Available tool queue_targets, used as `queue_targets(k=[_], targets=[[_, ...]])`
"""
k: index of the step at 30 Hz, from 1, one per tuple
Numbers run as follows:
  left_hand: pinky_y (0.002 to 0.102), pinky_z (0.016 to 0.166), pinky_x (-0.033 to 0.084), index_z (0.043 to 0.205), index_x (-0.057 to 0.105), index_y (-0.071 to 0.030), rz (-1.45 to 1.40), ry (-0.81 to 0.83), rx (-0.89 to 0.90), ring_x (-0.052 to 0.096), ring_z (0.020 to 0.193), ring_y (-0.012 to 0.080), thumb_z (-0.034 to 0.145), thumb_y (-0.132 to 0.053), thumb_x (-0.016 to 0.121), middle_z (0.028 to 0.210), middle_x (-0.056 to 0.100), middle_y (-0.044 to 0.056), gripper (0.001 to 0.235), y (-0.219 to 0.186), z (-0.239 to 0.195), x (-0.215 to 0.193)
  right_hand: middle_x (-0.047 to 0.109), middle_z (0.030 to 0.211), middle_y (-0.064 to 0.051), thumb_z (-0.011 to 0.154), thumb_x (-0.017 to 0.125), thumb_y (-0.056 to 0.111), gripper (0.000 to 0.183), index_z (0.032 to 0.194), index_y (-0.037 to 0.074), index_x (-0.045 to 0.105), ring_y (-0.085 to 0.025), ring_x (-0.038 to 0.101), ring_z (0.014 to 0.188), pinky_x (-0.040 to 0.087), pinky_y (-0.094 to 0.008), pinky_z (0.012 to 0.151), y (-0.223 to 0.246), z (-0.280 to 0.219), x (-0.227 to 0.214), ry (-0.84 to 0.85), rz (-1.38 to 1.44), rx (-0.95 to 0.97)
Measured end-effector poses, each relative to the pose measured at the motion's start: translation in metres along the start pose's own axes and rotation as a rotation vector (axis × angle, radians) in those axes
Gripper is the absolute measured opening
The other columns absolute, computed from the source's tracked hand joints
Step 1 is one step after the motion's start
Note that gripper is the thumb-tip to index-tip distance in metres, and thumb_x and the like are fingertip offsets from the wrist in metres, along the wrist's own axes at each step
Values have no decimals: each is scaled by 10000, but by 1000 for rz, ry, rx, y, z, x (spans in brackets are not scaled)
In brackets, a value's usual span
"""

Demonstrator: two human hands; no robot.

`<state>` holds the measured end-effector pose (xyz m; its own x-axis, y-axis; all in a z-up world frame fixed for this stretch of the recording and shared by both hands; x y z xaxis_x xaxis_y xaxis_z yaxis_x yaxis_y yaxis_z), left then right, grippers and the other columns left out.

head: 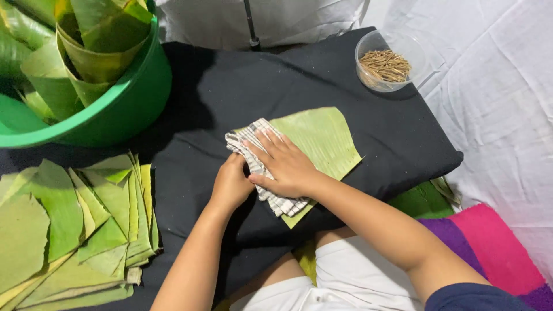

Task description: Cleaning banana leaves with a cloth and rolling them into cone shapes secured with small sticks.

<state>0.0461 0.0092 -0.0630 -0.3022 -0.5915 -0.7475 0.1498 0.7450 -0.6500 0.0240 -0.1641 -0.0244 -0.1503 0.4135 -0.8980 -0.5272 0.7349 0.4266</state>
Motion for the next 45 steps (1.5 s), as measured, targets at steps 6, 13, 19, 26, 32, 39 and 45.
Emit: queue_targets(k=[6, 13, 19, 26, 32, 39, 45], targets=[[384, 893, 609, 1169, 691, 31, -141, -33, -2, 704, 1070, 351, 797, -95, 833, 1134, 664, 191, 418, -50, -17, -24, 348, 1621, -242, 987, 445, 651, 795, 1617, 179, 335, -433, 340, 1493, 220, -615, 1196, -52, -17, -16, 12, -235, 157], [361, 846, 640, 1141, 708, 0, -166, -98, 25, 730, 1032, 297, 823, -81, 827, 1124, 671, 136, 349, -54, -22, -21, 421, 1625, -132, 975, 422, 282, 611, 1576, 174, 437, -323, 383, 1499, 199, -570, 1226, -127, -72, -38, -79, -221, 414], [384, 862, 643, 1118, 718, -4, -259, -152, 0, 723, 1051, 348, 896, -81, 759, 1116, 682, 140, 238, -62, -22, -24, 653, 1330, -229, 926, 579, 189, 442, 1333, 35, 655, -396, 630, 1198, 403, -496, 1130, -83, -73, -27, -606, -393, 86], [480, 1024, 543, 1352, 561, -77, -408, -27, -183, 626, 1235, 406, 850, 23, 631, 1248, 679, 237, 516, -61, -22, -29, 265, 1678, -142, 968, 475, 603, 807, 1629, 192, 261, -369, 226, 1542, 137, -569, 1232, -8, -46, 13, 37, -115, 119], [413, 872, 597, 1590, 149, -47, -518, 40, -143, 757, 927, 299, 886, -6, 678, 1124, 720, 224, 881, -59, -17, -30, 463, 1565, -172, 936, 534, 353, 668, 1567, 170, 416, -376, 390, 1473, 215, -587, 1202, -82, -73, -21, -34, -259, 323], [352, 844, 571, 1631, -103, -20, -689, -128, -36, 688, 909, 244, 926, 41, 641, 1149, 685, 247, 1028, -45, -18, -36, 649, 1386, -188, 873, 458, -78, 569, 1397, 17, 660, -331, 582, 1341, 421, -431, 1147, -147, -135, -95, -558, -377, 347], [365, 753, 616, 894, 767, -79, -330, -750, 732, 730, 818, 268, 848, 133, 723, 902, 747, 41, 222, -82, -47, -68, 633, 1444, -80, 805, 728, 83, 566, 1359, 190, 688, -347, 565, 1335, 439, -479, 1075, -128, -128, -122, -517, 50, 428]])
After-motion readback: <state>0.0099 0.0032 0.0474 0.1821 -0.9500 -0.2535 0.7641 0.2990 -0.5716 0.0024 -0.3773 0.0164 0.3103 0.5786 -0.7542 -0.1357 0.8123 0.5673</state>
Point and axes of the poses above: each hand's wrist, its own z-axis towards the middle knuckle, its own x-axis out of the palm, y = z × x, the point moved 3 cm from there along z, towards the middle knuckle
